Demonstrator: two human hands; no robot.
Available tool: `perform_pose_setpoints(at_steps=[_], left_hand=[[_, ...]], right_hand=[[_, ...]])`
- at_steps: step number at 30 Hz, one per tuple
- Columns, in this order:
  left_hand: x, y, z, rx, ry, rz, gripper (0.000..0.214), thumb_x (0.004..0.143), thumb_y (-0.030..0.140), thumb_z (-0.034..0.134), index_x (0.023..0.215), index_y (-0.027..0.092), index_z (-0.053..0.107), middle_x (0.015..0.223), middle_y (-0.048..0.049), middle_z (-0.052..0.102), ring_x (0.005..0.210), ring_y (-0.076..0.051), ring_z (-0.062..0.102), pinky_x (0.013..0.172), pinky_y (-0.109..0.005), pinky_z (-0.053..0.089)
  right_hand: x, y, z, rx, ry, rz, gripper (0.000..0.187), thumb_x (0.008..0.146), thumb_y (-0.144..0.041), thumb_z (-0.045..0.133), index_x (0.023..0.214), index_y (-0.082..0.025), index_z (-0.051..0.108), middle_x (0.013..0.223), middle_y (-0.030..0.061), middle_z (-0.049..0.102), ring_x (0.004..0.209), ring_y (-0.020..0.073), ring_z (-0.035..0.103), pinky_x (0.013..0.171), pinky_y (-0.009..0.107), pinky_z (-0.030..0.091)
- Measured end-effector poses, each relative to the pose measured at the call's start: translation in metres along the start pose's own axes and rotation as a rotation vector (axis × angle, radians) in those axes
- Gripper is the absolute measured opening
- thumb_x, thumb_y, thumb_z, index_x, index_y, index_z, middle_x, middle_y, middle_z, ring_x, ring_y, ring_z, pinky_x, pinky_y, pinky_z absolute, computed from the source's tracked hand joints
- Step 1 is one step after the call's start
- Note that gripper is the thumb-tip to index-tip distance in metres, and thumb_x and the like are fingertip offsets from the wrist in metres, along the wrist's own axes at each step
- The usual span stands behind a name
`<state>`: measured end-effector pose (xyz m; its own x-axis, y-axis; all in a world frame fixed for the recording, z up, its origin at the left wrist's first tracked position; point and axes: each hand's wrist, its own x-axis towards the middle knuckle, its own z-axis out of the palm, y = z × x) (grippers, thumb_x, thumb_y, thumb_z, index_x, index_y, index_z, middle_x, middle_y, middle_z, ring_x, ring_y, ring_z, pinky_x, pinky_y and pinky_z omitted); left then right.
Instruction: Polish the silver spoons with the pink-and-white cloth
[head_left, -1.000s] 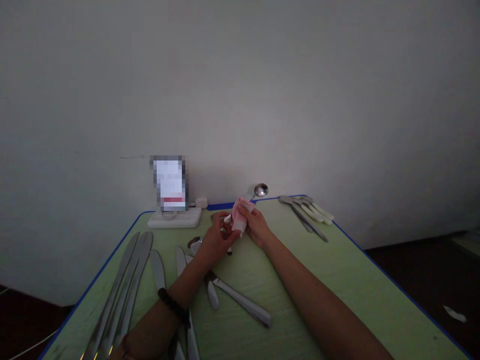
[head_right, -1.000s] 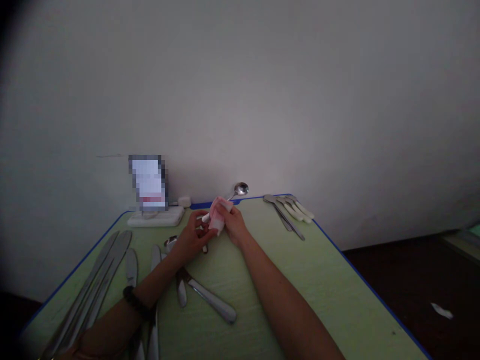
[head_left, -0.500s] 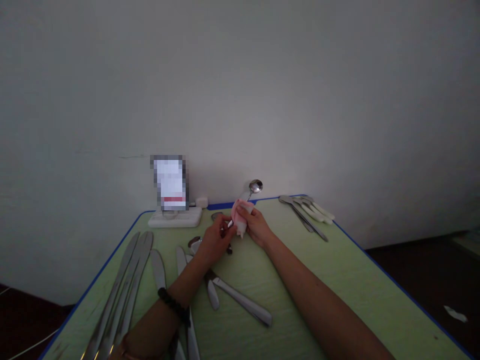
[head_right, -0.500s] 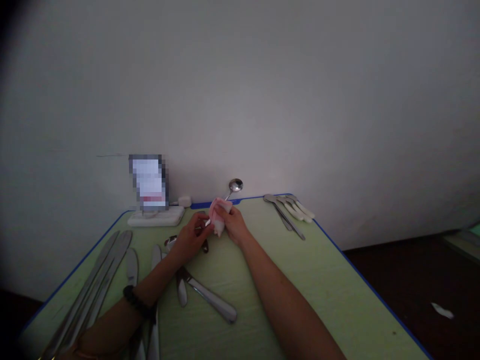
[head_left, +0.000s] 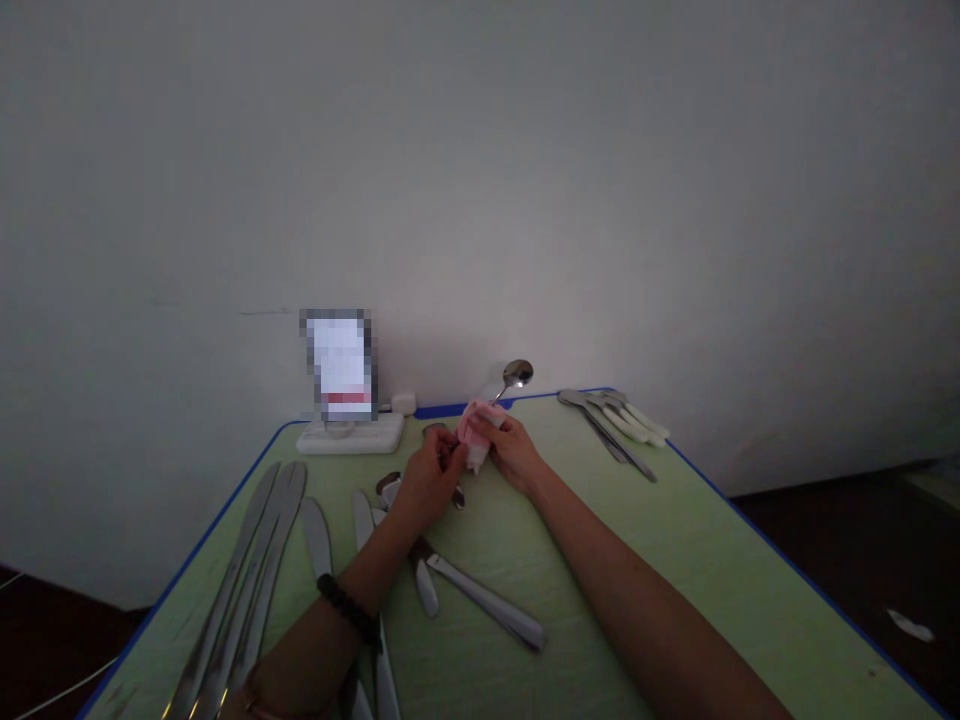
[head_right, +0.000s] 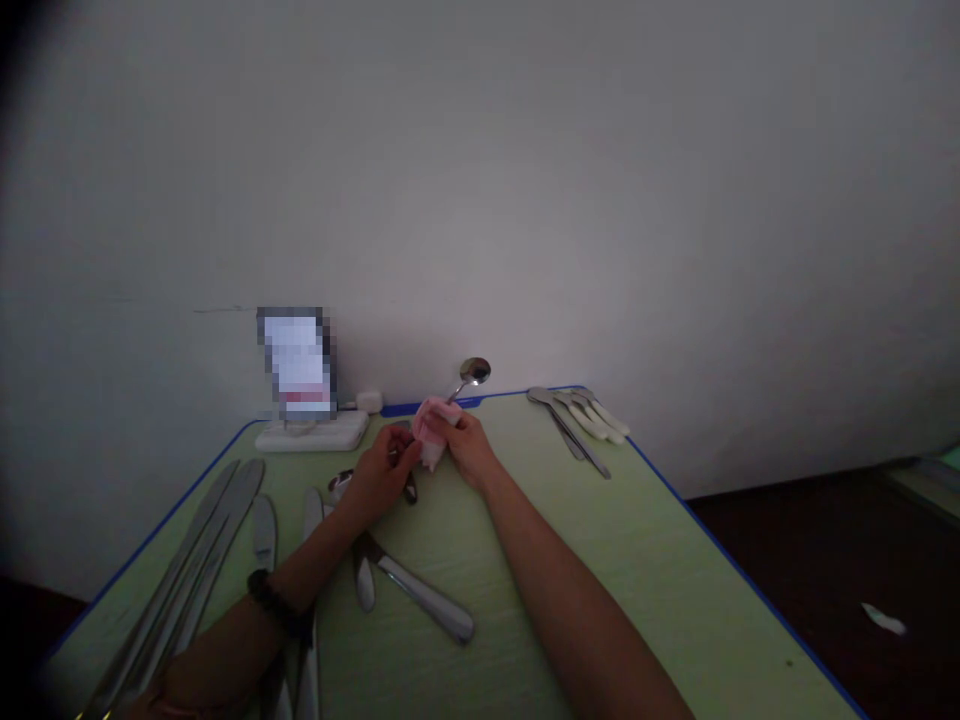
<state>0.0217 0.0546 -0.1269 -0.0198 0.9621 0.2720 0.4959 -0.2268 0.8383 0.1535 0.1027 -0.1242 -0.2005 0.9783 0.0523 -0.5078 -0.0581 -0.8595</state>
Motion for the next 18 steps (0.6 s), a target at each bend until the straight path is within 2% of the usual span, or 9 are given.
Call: perform_pose_setpoints(at_steps=[11, 18], left_hand=[[-0.0031, 0.0086, -0.0021, -0.016, 0.001, 0.0, 0.008, 0.083, 0.027, 0.044, 0.081, 0.02, 0.046, 0.063, 0.0036, 0.053, 0.052, -0.012, 0.051, 0.052, -0.024, 0.038], [-0.0021, 0.0064, -0.002, 0.009, -0.009, -0.005, 0.012, 0.082, 0.032, 0.048, 0.081, 0.019, 0.048, 0.062, 0.0035, 0.054, 0.054, -0.013, 0.052, 0.052, -0.024, 0.037]], right_hand=[[0.0007, 0.0026, -0.0033, -0.053, -0.03, 0.001, 0.025, 0.057, -0.029, 0.077, 0.076, -0.015, 0.069, 0.074, 0.0008, 0.067, 0.07, 0.0124, 0.057, 0.072, 0.027, 0.043], [0.0006, 0.0025, -0.0056, -0.117, -0.081, -0.04, 0.025, 0.059, -0.032, 0.076, 0.076, -0.016, 0.069, 0.074, 0.0013, 0.066, 0.07, 0.0132, 0.056, 0.071, 0.027, 0.044]])
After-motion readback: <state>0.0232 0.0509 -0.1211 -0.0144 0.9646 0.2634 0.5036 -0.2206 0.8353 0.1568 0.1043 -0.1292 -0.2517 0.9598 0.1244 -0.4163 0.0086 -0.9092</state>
